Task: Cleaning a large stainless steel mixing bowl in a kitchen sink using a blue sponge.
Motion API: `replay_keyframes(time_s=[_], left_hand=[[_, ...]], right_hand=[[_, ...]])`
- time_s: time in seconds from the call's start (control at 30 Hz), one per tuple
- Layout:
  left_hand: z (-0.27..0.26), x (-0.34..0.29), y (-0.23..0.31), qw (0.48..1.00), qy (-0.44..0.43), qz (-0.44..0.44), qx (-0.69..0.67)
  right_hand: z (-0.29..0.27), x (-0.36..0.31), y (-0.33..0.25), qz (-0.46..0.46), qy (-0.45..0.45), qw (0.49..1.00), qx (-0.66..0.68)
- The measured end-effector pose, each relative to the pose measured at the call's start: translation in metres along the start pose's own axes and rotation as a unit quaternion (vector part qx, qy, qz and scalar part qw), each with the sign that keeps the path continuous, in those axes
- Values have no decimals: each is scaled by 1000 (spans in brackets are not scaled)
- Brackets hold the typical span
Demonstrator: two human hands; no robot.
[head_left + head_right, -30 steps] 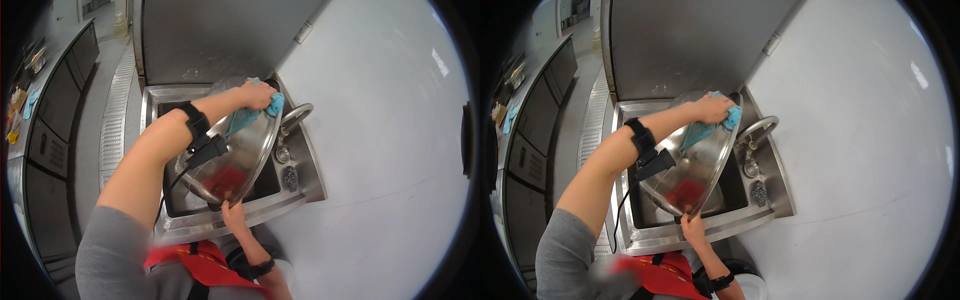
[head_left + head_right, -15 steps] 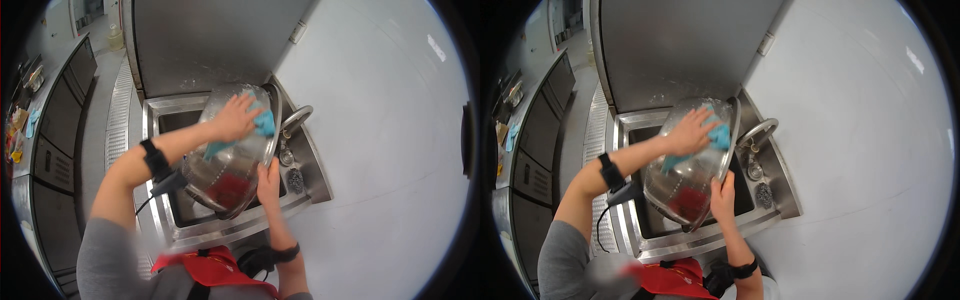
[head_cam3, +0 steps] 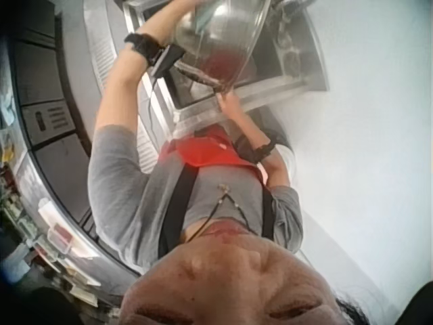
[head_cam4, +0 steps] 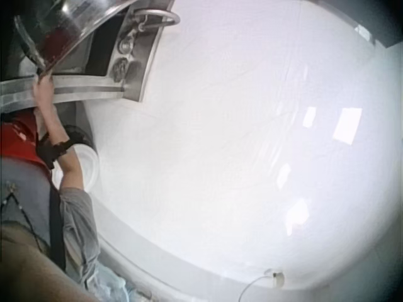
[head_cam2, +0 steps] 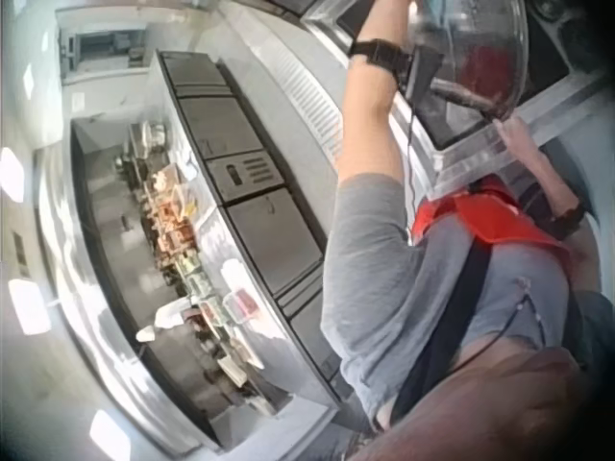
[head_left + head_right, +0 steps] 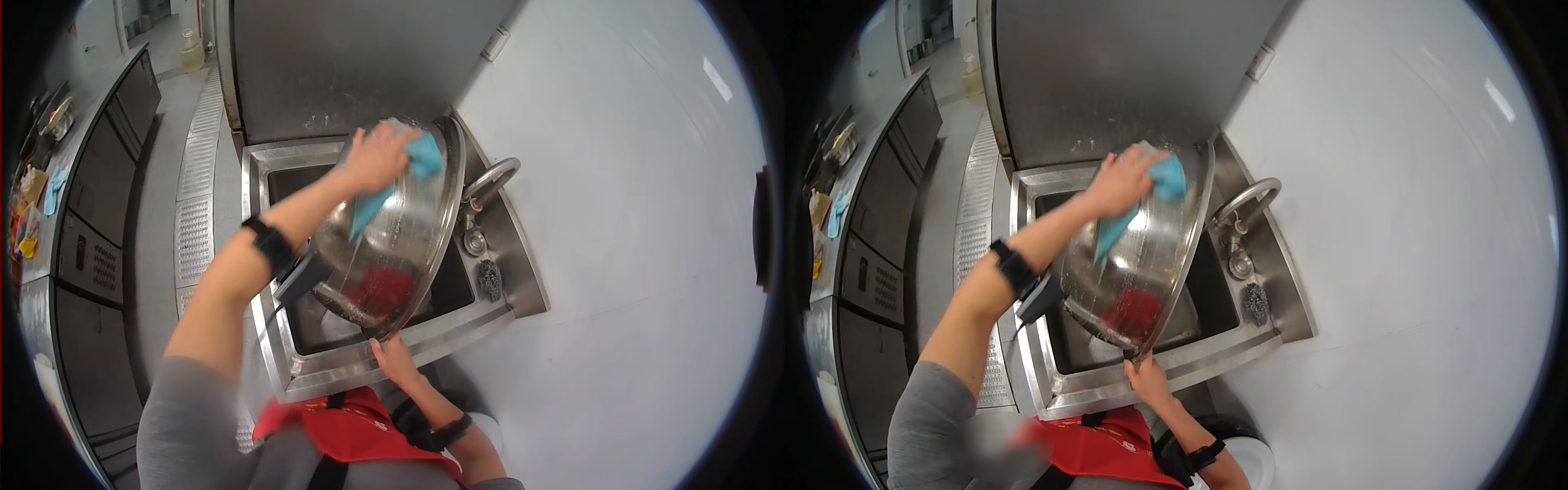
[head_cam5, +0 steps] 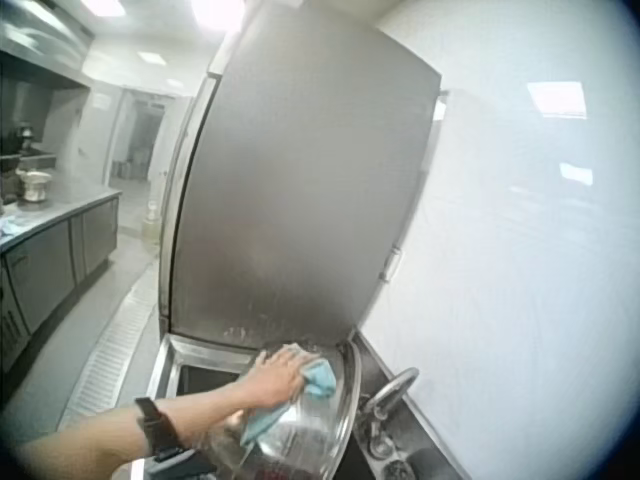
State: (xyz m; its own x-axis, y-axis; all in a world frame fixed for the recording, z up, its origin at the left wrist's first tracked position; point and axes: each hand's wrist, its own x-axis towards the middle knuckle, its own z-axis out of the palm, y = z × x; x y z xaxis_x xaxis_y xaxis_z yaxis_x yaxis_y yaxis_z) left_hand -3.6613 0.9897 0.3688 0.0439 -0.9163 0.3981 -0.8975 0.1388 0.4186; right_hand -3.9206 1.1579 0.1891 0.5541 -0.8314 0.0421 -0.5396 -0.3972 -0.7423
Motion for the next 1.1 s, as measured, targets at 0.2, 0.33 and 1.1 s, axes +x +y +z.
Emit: replay_keyframes(time_s=[0.2,0.33,1.1], left_hand=[[25,-29,-3,996,64,41,40],[20,-142,40,989,9,141,34],[67,-261,-26,563,337,-412,-632]], right_hand=[[-76,48,-59,-37,109,961,252],[-107,81,-74,10,170,966,196],[-50,50,-30,55,276,950,135]])
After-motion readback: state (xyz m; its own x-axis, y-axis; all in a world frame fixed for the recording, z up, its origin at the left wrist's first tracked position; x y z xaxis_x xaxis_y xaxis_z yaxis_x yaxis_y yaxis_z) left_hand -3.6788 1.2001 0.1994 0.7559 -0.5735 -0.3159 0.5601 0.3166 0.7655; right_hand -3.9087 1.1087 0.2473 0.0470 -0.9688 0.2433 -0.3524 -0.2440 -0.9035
